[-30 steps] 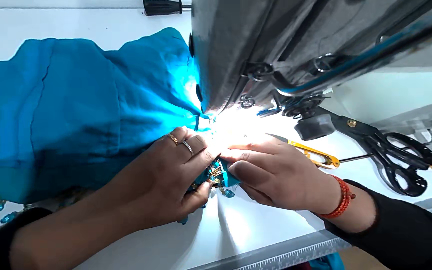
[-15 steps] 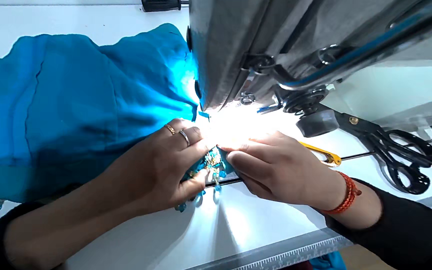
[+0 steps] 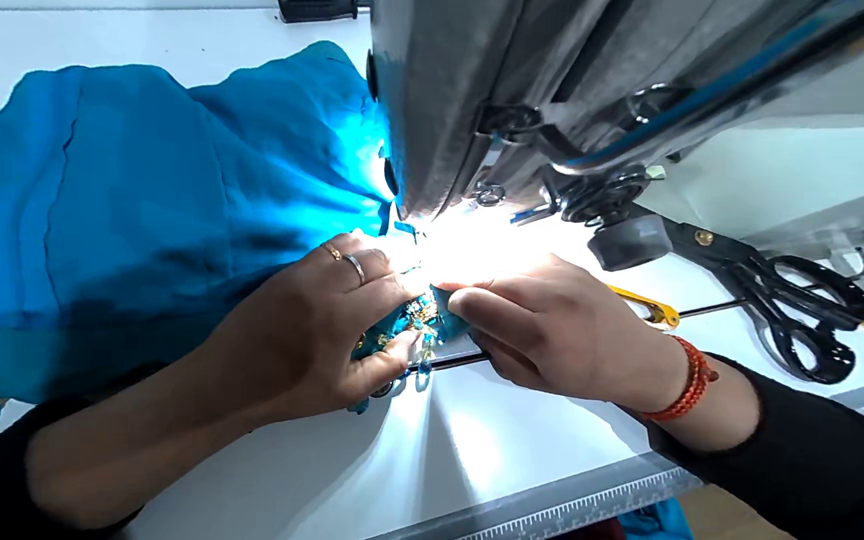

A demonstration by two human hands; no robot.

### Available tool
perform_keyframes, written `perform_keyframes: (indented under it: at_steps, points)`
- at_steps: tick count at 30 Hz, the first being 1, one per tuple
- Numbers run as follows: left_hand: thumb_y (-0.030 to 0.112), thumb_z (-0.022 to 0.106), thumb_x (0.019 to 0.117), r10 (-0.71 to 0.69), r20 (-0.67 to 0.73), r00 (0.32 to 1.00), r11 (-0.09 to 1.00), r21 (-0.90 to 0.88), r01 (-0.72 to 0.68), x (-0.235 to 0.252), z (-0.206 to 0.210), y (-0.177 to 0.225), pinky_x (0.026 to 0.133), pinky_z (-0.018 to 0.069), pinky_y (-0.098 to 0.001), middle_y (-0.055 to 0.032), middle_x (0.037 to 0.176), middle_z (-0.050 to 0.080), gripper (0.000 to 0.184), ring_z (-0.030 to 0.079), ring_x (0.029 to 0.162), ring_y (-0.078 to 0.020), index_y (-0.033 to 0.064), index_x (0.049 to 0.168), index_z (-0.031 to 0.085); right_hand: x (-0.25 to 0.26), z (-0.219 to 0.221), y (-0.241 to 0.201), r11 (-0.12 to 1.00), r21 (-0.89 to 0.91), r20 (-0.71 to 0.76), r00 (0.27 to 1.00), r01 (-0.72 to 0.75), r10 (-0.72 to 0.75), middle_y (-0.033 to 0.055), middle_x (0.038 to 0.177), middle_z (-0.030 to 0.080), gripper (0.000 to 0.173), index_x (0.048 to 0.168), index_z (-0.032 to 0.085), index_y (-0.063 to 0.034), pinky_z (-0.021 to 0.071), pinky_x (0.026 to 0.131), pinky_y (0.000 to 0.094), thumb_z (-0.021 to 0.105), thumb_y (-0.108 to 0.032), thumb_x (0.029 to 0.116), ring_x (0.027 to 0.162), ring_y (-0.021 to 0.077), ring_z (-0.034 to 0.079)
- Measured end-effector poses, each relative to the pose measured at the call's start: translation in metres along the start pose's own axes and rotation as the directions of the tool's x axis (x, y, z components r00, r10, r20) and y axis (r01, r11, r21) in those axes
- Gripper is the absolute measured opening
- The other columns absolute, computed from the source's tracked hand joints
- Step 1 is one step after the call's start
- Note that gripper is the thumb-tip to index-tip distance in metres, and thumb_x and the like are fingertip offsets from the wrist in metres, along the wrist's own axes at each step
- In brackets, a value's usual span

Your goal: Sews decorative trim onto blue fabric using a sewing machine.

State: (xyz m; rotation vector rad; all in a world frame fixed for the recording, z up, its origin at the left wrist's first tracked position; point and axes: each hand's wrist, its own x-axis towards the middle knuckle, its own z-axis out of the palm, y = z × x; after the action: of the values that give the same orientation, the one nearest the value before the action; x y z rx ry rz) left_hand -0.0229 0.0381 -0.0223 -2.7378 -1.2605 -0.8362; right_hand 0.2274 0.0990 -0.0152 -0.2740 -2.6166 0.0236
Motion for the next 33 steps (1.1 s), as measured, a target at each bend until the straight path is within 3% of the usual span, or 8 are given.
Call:
perform_keyframes:
  at_steps: [4, 8, 16, 33]
  points:
    - [0.035, 0.057, 0.0928, -0.018, 0.006, 1.0, 1.0, -0.002, 0.018, 0.0009, -0.0004, 0.0013, 0.103, 0.0475, -0.0321, -0.0112, 0.113, 0.074, 0.038, 0.066, 0.114, -0.0241, 0.0088, 0.112, 0.077, 0.0008, 0.0002, 0.0005, 1.0, 0.006, 0.009, 1.0, -0.001, 0.001, 0.0045, 0.079, 0.067, 0.018, 0.103, 0.068, -0.0071, 0.0433, 0.054, 0.0309, 0.054, -0.009, 0.092, 0.065, 0.0175, 0.061]
    - [0.034, 0.058, 0.0921, -0.028, 0.001, 1.0, 1.0, -0.002, 0.028, 0.0025, -0.0003, 0.0019, 0.098, 0.0486, -0.0298, -0.0109, 0.11, 0.074, 0.038, 0.065, 0.111, -0.0235, 0.0086, 0.112, 0.078, 0.0014, 0.0, 0.0013, 1.0, 0.008, 0.018, 1.0, -0.002, 0.002, 0.0047, 0.081, 0.067, 0.017, 0.102, 0.067, -0.0076, 0.0435, 0.055, 0.0314, 0.053, -0.009, 0.0928, 0.067, 0.0176, 0.062]
    - [0.035, 0.057, 0.0915, -0.033, -0.009, 0.999, 0.999, 0.01, 0.033, 0.0036, 0.0005, 0.0009, 0.098, 0.0489, -0.0315, -0.0122, 0.109, 0.075, 0.039, 0.067, 0.11, -0.025, 0.0074, 0.109, 0.078, 0.0023, 0.0, 0.0009, 1.0, 0.0, 0.001, 1.0, -0.014, 0.014, 0.0031, 0.074, 0.064, 0.019, 0.1, 0.07, -0.0068, 0.0416, 0.053, 0.0318, 0.052, -0.009, 0.0937, 0.064, 0.0173, 0.059]
    - [0.037, 0.055, 0.0931, -0.041, 0.008, 0.999, 0.999, 0.027, 0.041, 0.0051, 0.0016, -0.0014, 0.098, 0.0496, -0.0333, -0.0119, 0.113, 0.074, 0.042, 0.066, 0.112, -0.0256, 0.0065, 0.112, 0.077, 0.0019, 0.0015, 0.0028, 1.0, 0.004, 0.018, 1.0, -0.007, 0.007, 0.0054, 0.082, 0.067, 0.02, 0.102, 0.069, -0.0069, 0.0424, 0.054, 0.032, 0.051, -0.009, 0.0934, 0.066, 0.0175, 0.06]
